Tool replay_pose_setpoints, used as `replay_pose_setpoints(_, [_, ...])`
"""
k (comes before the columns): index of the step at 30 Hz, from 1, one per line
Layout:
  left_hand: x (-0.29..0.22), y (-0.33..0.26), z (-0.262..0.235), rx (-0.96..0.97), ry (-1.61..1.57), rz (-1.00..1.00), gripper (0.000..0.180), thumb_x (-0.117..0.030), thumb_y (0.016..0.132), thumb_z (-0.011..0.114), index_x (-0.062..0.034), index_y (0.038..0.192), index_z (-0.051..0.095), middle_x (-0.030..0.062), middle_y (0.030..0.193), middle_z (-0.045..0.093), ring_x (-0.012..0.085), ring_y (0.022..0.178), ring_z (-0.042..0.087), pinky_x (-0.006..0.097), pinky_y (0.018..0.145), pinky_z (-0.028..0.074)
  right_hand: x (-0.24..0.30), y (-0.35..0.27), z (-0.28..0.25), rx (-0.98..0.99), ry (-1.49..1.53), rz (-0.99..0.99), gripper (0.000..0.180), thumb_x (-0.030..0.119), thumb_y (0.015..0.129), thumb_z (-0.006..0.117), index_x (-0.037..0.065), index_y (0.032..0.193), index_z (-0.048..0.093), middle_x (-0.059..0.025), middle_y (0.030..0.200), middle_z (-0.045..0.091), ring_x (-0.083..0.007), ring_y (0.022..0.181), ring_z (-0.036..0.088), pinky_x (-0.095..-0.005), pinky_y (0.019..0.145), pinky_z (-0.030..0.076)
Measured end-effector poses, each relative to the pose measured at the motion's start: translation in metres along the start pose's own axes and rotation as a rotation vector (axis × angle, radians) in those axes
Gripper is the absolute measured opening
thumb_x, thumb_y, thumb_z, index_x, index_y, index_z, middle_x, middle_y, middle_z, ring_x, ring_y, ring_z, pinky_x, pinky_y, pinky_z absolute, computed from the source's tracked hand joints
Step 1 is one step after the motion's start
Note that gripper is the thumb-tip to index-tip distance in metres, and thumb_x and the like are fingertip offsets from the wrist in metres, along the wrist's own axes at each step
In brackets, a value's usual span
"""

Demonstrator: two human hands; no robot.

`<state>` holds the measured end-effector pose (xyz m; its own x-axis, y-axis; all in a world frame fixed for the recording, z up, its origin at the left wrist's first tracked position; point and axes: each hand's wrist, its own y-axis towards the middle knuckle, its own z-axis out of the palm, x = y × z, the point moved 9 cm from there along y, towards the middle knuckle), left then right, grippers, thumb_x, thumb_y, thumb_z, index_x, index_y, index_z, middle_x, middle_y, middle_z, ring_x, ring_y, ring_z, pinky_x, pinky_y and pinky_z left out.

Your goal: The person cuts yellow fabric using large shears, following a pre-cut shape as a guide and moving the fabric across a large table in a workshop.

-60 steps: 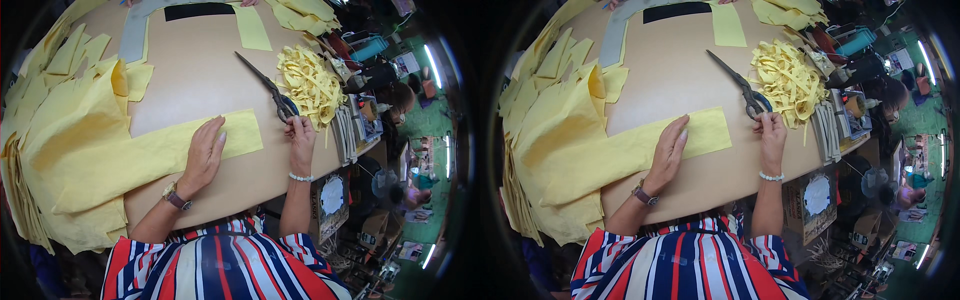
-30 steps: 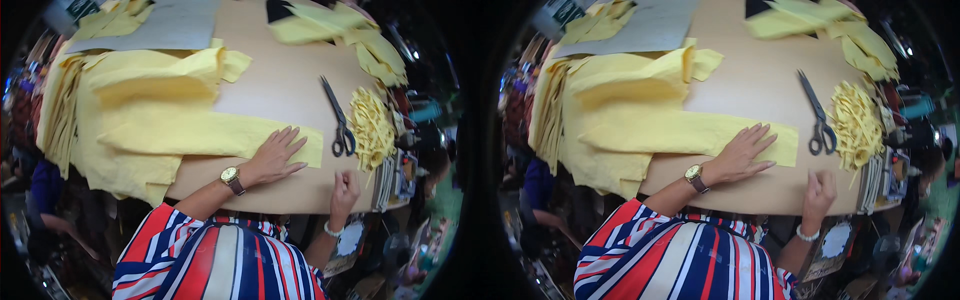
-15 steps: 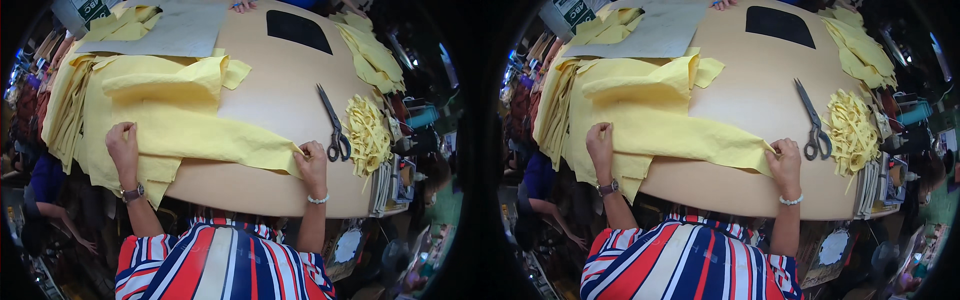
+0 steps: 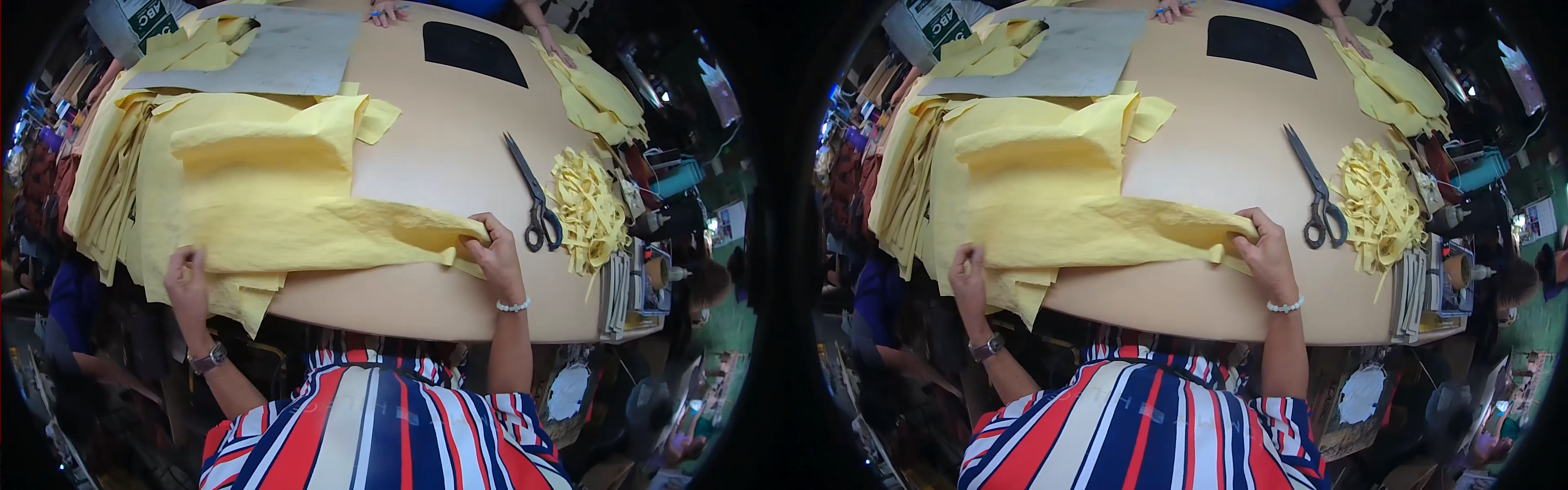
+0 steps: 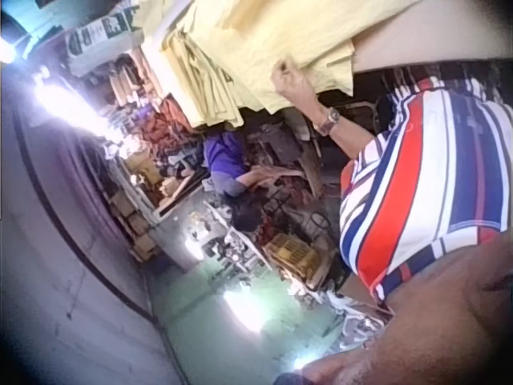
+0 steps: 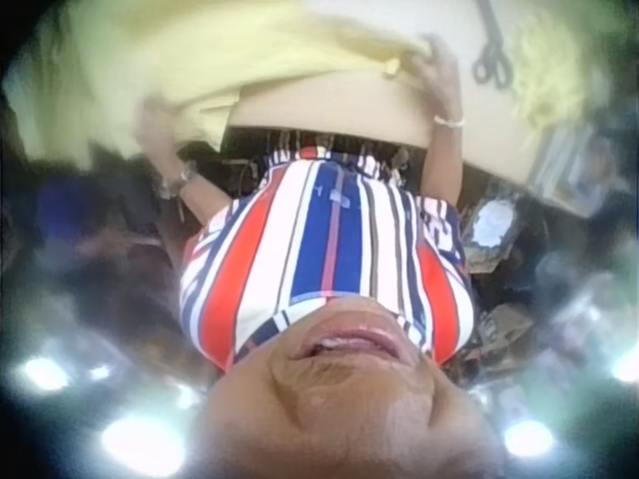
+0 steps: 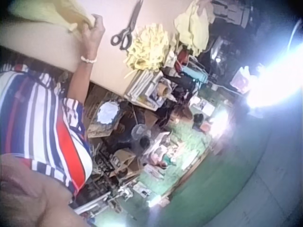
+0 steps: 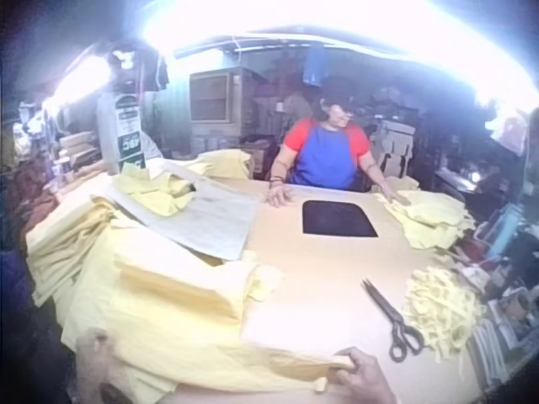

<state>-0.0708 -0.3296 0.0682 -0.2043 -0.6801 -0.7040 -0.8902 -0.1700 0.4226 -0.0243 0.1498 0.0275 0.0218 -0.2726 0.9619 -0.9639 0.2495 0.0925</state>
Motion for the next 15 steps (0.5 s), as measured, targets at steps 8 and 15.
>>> replay_pose_setpoints(8, [-0.058, 0.06, -0.184, -0.898, 0.037, 0.462, 0.017, -0.007, 0.086, 0.054, -0.0008, 0.101, 0.058, 0.01, 0.095, 0.06, 0.0198, 0.088, 0.056, 0.03, 0.077, 0.044, 0.117, -0.053, 0.13, 0.673, 0.179, -0.323, 0.016, 0.007, 0.075, 0.069, 0.003, 0.078, 0.054, -0.0082, 0.063, 0.054, -0.0152, 0.055, 0.053, -0.0274, 0.052, 0.039])
replay_pose_setpoints(15, [-0.254, 0.196, -0.008, -0.681, 0.397, 1.101, 0.011, -0.005, 0.083, 0.05, -0.0036, 0.092, 0.056, 0.013, 0.083, 0.056, 0.0291, 0.08, 0.054, 0.038, 0.07, 0.044, 0.087, -0.055, 0.092, 0.193, 0.211, -0.236, 0.017, 0.008, 0.077, 0.07, 0.002, 0.083, 0.056, -0.0081, 0.061, 0.056, -0.0155, 0.051, 0.054, -0.0257, 0.049, 0.04])
